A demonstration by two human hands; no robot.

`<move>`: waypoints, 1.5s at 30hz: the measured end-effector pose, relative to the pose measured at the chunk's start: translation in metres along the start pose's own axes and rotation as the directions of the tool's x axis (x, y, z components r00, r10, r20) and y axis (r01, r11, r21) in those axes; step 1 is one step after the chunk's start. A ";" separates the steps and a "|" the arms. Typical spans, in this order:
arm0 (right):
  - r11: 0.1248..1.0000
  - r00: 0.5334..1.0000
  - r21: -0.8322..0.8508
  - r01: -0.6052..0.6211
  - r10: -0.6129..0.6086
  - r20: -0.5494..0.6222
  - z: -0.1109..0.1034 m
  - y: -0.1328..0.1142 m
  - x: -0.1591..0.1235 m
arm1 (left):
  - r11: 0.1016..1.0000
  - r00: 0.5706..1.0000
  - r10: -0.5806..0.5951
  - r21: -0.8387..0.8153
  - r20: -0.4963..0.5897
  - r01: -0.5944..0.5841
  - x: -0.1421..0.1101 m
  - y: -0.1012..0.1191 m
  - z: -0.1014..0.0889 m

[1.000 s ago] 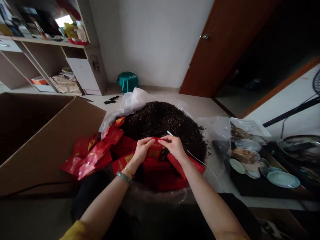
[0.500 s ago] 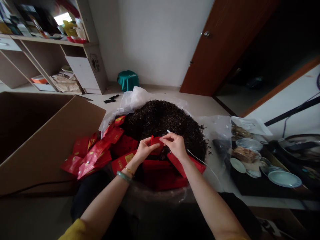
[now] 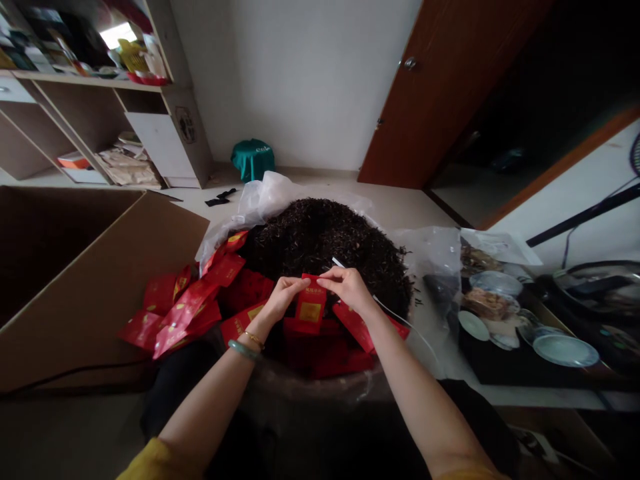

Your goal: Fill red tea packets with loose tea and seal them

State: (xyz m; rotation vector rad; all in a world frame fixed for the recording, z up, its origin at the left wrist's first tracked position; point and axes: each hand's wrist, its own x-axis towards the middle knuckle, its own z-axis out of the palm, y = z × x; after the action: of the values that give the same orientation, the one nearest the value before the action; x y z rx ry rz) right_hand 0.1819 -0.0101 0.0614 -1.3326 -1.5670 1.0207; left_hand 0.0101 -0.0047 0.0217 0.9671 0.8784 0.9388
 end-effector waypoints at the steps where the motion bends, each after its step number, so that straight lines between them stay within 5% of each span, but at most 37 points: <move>1: 1.000 1.000 0.001 -0.012 0.012 -0.004 0.000 0.000 0.000 | 1.000 1.000 0.009 0.020 0.003 -0.009 0.001 0.000 0.000; 23: 1.000 0.993 0.010 0.012 -0.011 -0.122 0.014 0.017 0.004 | 0.995 0.998 -0.053 -0.079 0.027 0.055 -0.001 -0.003 0.013; 29: 0.991 0.997 -0.130 -0.013 0.002 -0.082 -0.008 0.032 0.014 | 0.991 0.999 -0.045 -0.129 -0.014 0.043 -0.001 -0.005 0.014; 31: 0.907 0.988 -0.421 0.014 -0.077 -0.132 -0.022 0.044 0.017 | 0.991 0.999 -0.023 -0.131 -0.025 0.020 0.001 -0.006 0.013; 33: 0.704 0.989 -0.706 -0.079 -0.033 -0.144 -0.032 0.057 0.018 | 0.992 1.000 0.002 -0.128 -0.018 -0.004 0.002 -0.007 0.012; 36: 0.444 0.984 -0.878 -0.180 0.073 -0.165 -0.033 0.074 0.017 | 0.994 1.000 0.027 -0.110 -0.001 -0.027 0.002 -0.007 0.011; 38: 0.388 0.985 -0.905 -0.172 0.064 -0.160 -0.030 0.081 0.016 | 0.995 0.999 0.041 -0.092 0.010 -0.040 0.001 -0.008 0.011; 41: 0.458 0.987 -0.876 -0.150 0.016 -0.161 -0.032 0.084 0.019 | 0.996 0.999 0.046 -0.077 0.015 -0.045 0.001 -0.007 0.011; 45: 0.778 0.987 -0.628 -0.028 -0.078 -0.141 -0.053 0.065 0.022 | 0.996 1.000 0.029 -0.088 0.005 -0.028 0.002 -0.005 0.011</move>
State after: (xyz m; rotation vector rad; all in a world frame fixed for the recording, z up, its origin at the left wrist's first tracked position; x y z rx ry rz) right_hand 0.2507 0.0228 0.0205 -1.7781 -1.8757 0.3408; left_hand 0.0220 -0.0075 0.0207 0.9084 0.8134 0.9907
